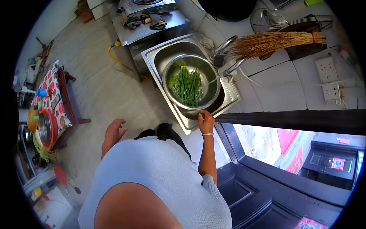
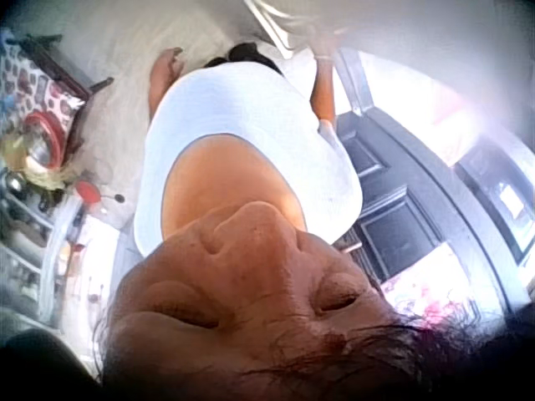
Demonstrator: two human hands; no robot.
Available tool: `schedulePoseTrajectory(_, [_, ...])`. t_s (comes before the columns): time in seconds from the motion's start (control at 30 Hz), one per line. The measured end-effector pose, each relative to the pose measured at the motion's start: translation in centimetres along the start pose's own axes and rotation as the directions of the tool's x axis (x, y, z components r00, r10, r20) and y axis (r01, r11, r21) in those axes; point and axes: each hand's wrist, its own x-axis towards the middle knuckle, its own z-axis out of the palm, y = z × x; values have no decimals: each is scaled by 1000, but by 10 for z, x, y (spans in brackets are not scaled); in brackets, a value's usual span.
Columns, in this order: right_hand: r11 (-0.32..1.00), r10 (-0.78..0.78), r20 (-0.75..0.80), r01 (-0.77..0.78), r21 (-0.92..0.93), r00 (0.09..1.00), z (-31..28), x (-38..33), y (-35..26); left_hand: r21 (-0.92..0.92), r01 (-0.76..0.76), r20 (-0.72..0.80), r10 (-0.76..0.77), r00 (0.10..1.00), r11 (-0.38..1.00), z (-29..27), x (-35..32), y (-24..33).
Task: The person washes a bunch of green onions in a metal bowl under running water in a kitchen sink. They then walk outside to a courtyard, pour the water from the bowl onto the ground, and return inside to wash the green onions again in the sink.
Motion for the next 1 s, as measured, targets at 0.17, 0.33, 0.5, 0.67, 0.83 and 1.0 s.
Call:
schedulePoseTrajectory(0.17, [945,182,121,-207,252,976,22,34,1,-51,-53,33,55,998,997,5,22,0])
schedulePoseTrajectory(0.33, [944,187,146,-218,246,972,88,106,30,-57,-13,-16,13,1000,998,-12,46,0])
schedulePoseTrajectory(0.5, [999,14,196,-8,-33,981,158,153,-6,76,83,-40,-81,996,994,-50,66,-12])
schedulePoseTrajectory(0.67, [912,144,387,30,-409,911,182,160,-9,132,104,-26,-101,995,986,-70,102,1])
schedulePoseTrajectory(0.83, [816,405,104,-308,-488,909,173,160,11,115,17,36,-22,999,993,-62,146,10])
schedulePoseTrajectory(1.0, [967,70,359,25,-254,931,187,142,-8,67,-27,172,15,985,997,-56,178,-2])
